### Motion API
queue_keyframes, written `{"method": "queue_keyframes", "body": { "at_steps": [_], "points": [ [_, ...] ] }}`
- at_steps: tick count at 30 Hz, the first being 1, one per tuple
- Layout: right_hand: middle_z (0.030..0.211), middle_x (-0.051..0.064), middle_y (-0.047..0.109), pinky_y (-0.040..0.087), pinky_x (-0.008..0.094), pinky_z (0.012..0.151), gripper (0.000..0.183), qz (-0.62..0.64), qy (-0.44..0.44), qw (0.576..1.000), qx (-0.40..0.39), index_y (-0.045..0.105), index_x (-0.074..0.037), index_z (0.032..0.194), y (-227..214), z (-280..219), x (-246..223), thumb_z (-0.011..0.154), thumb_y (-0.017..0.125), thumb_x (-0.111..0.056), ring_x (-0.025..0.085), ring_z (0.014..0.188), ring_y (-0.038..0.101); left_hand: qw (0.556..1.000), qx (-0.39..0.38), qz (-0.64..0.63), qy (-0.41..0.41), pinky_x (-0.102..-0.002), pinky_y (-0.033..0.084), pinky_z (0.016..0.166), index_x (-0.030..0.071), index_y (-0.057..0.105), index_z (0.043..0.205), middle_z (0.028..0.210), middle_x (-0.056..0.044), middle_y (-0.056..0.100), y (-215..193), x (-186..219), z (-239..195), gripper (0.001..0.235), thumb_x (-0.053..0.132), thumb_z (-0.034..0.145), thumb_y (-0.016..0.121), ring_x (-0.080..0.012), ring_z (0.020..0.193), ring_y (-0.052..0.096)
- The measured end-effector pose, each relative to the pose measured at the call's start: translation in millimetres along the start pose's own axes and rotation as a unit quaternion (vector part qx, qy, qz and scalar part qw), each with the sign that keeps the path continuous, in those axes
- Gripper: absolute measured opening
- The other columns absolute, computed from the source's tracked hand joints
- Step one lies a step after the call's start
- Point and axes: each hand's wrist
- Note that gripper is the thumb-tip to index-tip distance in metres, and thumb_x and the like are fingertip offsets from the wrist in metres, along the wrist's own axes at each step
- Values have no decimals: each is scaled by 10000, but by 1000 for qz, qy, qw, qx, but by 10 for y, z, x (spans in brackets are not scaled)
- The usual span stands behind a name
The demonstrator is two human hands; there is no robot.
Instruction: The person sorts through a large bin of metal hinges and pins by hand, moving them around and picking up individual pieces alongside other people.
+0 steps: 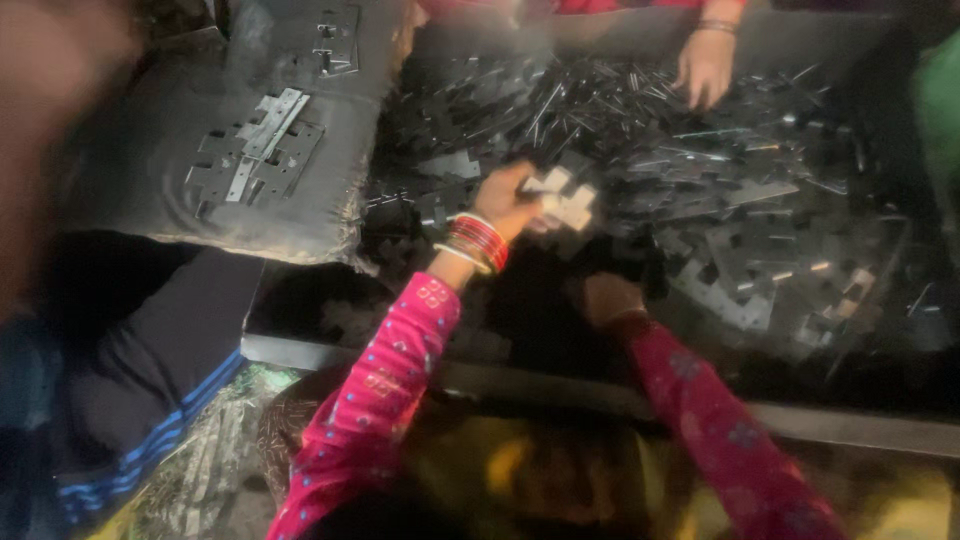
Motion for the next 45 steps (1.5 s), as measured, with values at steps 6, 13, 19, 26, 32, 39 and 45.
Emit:
{"method": "queue_keyframes", "body": {
  "at_steps": [6, 13, 19, 26, 32, 39, 45],
  "points": [
    [920, 202, 757, 552, 493, 748, 420, 302, -5, 924, 235, 752, -17, 994, -380, -395, 265, 872, 749, -419, 343, 823, 706, 992, 28, -119, -2, -364, 605, 654, 28, 709, 1163, 990, -92, 758, -133, 152, 28, 331, 181, 891, 821, -173, 783, 708],
    [992, 85, 694, 620, 452, 776, 427, 865, 98, 467, 155, 676, -57, 1205, -840, -953, 482, 999, 661, -431, 213, 831, 706, 936, 167, -242, -192, -464, 638, 516, 184, 641, 1084, 927, -113, 740, 206, -196, 99, 281, 272, 823, 698, -327, 690, 715],
    [1075, 180, 739, 575, 445, 821, 498, 222, -41, 939, 260, 681, -14, 1275, -151, -762, 503, 891, 700, -331, 320, 947, 704, 963, -55, 176, 197, -478, 567, 783, 24, 682, 1139, 983, -223, 740, 1383, -558, -712, 397, 366, 942, 726, -404, 916, 723],
    [1013, 263, 753, 572, 517, 795, 774, 66, 183, 968, 159, 658, -68, 1305, -463, -939, 406, 926, 585, -738, 446, 954, 720, 847, 137, 511, 55, -501, 591, 748, 144, 776, 870, 839, -153, 750, 494, 365, -340, 159, 243, 883, 653, -379, 801, 732],
    [880, 203, 756, 606, 506, 656, 600, -63, 253, 956, 133, 667, -121, 1191, -559, -1113, 860, 922, 651, -657, 390, 792, 750, 592, 397, 698, -58, -464, 553, 708, 205, 665, 1113, 878, -62, 750, -1561, 842, -339, 180, 191, 957, 576, -289, 833, 737],
    [772, 87, 746, 591, 393, 555, 480, -194, 178, 942, 210, 684, -132, 1053, -132, -955, 1208, 1037, 610, -606, 235, 663, 749, 509, 473, 719, 17, -509, 495, 875, 237, 650, 1236, 963, -43, 743, -1746, 741, -374, 345, 220, 897, 589, -266, 938, 694],
    [873, 148, 755, 584, 444, 593, 663, -28, 93, 960, 262, 721, -128, 1328, -362, -1137, 862, 835, 747, -571, 313, 676, 727, 764, 239, 598, 45, -460, 588, 732, 172, 748, 955, 861, -111, 736, -498, 646, -146, 95, 201, 919, 665, -329, 814, 724]
  ]
}}
Point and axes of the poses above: each hand's wrist, its own z-axis towards the middle knuckle, its own y-axis out of the palm, x = y × z
